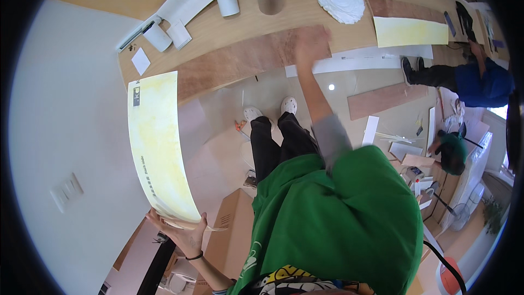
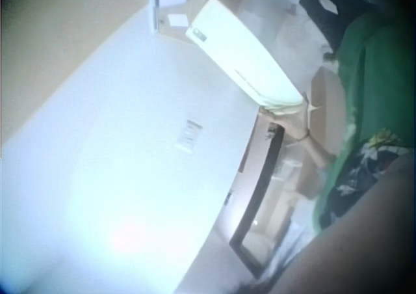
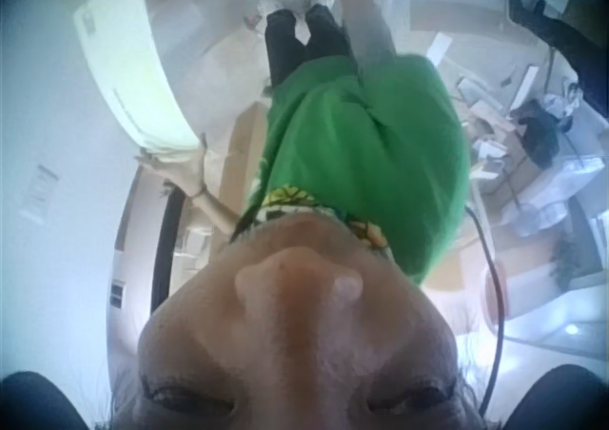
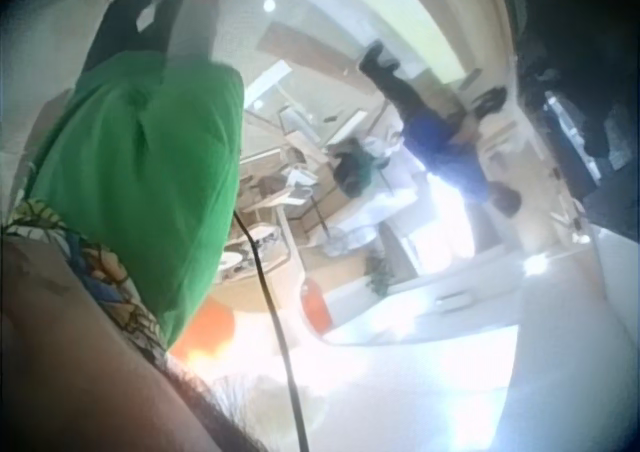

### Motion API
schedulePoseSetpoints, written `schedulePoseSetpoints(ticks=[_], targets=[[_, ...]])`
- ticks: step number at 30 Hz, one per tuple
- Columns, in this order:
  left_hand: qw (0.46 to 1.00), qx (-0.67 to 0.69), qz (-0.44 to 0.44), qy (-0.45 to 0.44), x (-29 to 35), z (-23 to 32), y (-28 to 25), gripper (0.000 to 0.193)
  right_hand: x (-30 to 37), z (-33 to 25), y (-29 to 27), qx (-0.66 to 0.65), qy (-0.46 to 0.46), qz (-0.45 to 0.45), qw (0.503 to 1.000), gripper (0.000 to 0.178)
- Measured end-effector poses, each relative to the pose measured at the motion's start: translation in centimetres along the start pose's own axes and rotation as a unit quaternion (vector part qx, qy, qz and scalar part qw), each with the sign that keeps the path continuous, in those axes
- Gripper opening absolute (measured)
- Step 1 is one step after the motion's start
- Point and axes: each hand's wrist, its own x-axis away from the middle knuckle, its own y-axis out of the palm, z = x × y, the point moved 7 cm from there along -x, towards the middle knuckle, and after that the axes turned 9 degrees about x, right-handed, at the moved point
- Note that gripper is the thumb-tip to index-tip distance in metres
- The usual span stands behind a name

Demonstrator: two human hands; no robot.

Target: The person assembles a wooden furniture piece by sanding edges, applying adhesive strips, and using a power drill to fasten components. They handle wooden boards, adhesive strips, and a drill, working on the floor alongside another person.

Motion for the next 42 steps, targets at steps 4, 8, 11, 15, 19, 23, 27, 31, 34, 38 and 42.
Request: schedulePoseSetpoints(ticks=[4, 8, 11, 15, 19, 23, 27, 31, 34, 38, 42], targets=[[0.999, 0.041, -0.016, 0.021, 0.0, -1.3, 1.0, 0.141, 2.5, 9.6, -8.2, -0.173, 0.381, 0.062, 0.906, 0.069], [0.997, -0.011, -0.057, 0.058, -0.3, -1.5, 1.4, 0.134, 2.8, 9.5, -5.0, -0.301, 0.47, -0.026, 0.829, 0.082], [0.993, -0.005, -0.103, 0.061, -0.5, -1.8, 2.4, 0.136, 1.2, 9.0, -3.7, -0.326, 0.482, -0.022, 0.813, 0.088], [0.982, -0.028, -0.14, 0.121, -0.8, -1.1, 4.1, 0.132, 0.2, 8.0, -2.9, -0.325, 0.466, -0.047, 0.822, 0.091], [0.968, -0.043, -0.155, 0.193, -0.6, 0.4, 5.2, 0.13, 0.0, 7.1, -3.1, -0.266, 0.483, -0.028, 0.834, 0.091], [0.959, -0.038, -0.163, 0.229, -0.6, -0.6, 6.4, 0.13, -1.7, 6.7, -2.2, -0.268, 0.48, -0.025, 0.835, 0.092], [0.954, -0.024, -0.182, 0.238, -1.4, 1.4, 7.1, 0.13, -2.4, 8.0, -4.7, -0.207, 0.431, -0.03, 0.878, 0.083], [0.956, -0.019, -0.185, 0.227, -2.3, 2.4, 6.8, 0.13, -0.4, 6.2, -5.9, -0.086, 0.219, -0.057, 0.97, 0.043], [0.959, -0.003, -0.155, 0.238, -2.0, 2.5, 6.5, 0.13, 3.6, 4.7, -2.3, -0.028, 0.001, -0.25, 0.968, 0.03], [0.965, 0.019, -0.117, 0.234, -1.1, 1.6, 4.6, 0.131, 17.7, 2.2, 3.3, -0.056, 0.216, -0.657, 0.72, 0.031], [0.965, 0.014, -0.11, 0.236, -0.8, 2.3, 3.2, 0.133, 23.2, -1.4, 4.3, -0.267, 0.285, -0.678, 0.623, 0.036]])
